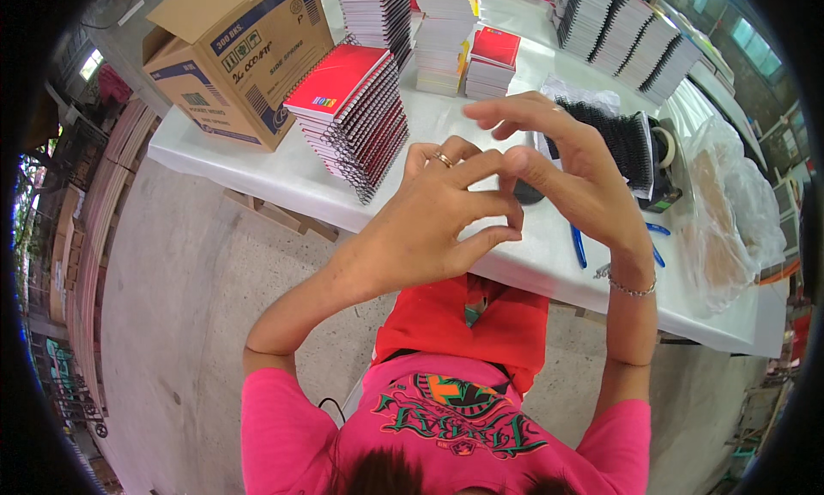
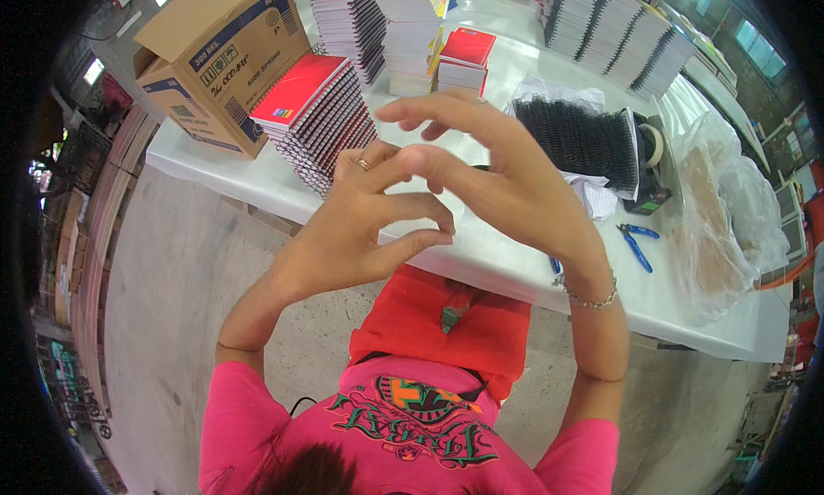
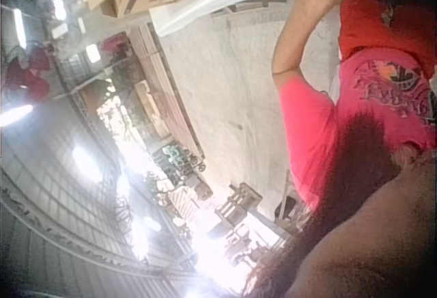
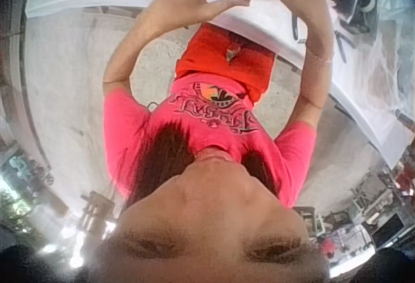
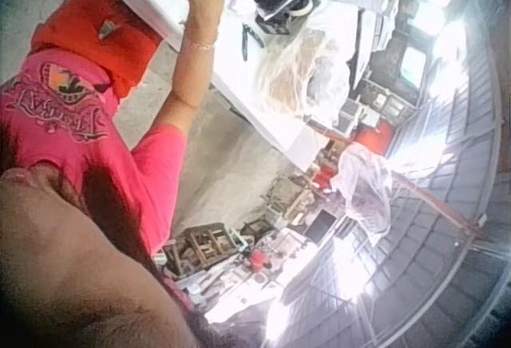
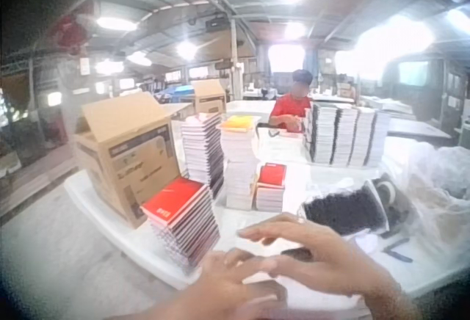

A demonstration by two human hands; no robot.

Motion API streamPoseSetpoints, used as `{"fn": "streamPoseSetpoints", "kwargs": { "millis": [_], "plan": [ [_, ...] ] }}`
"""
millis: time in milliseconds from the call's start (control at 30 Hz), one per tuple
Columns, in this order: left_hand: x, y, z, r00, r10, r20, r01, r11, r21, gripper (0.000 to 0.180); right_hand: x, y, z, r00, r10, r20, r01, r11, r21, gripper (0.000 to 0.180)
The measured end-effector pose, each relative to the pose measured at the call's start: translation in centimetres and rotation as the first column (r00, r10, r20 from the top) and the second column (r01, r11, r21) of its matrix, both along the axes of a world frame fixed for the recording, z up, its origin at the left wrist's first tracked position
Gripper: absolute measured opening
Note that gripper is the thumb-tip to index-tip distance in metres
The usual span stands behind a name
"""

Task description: The person manually assembles spiral notebooks by inserting a wire coil into the punched holes of the paper and covers, then uses a pair of pliers to bend and secure the ends of the coil.

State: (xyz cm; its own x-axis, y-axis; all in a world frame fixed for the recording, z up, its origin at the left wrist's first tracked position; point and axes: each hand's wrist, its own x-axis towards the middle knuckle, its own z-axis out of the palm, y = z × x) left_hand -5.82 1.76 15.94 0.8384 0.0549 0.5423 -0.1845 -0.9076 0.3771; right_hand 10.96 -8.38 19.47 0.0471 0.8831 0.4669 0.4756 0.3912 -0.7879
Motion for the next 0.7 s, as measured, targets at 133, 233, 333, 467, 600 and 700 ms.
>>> {"fn": "streamPoseSetpoints", "kwargs": {
  "millis": [133, 233, 333, 467, 600, 700],
  "plan": [
    [-0.2, 0.2, -0.1, 0.990, -0.123, -0.070, 0.118, 0.990, -0.073, 0.009, -0.3, 0.9, 0.9, 0.977, 0.162, 0.138, -0.150, 0.984, -0.096, 0.032],
    [0.0, 0.1, -0.2, 0.990, -0.142, -0.013, 0.139, 0.981, -0.133, 0.010, -0.4, 1.4, 0.5, 0.990, 0.125, 0.065, -0.117, 0.986, -0.116, 0.028],
    [0.8, 0.8, -0.5, 0.981, -0.192, 0.009, 0.190, 0.963, -0.191, 0.010, -1.0, 1.4, 0.6, 0.998, 0.015, -0.063, -0.029, 0.975, -0.222, 0.019],
    [1.3, 0.5, -0.9, 0.981, -0.185, 0.049, 0.192, 0.954, -0.230, 0.009, -0.8, 2.0, -0.8, 0.992, -0.070, -0.110, 0.043, 0.973, -0.228, 0.023],
    [2.1, 1.2, -1.2, 0.989, -0.148, 0.013, 0.147, 0.962, -0.232, 0.008, 0.9, 2.8, -3.4, 0.918, 0.044, -0.394, -0.103, 0.986, -0.131, 0.028],
    [2.5, 1.9, -1.9, 0.989, -0.145, 0.005, 0.143, 0.972, -0.184, 0.008, 1.6, 3.0, -4.2, 0.870, 0.062, -0.489, -0.133, 0.985, -0.111, 0.030]
  ]
}}
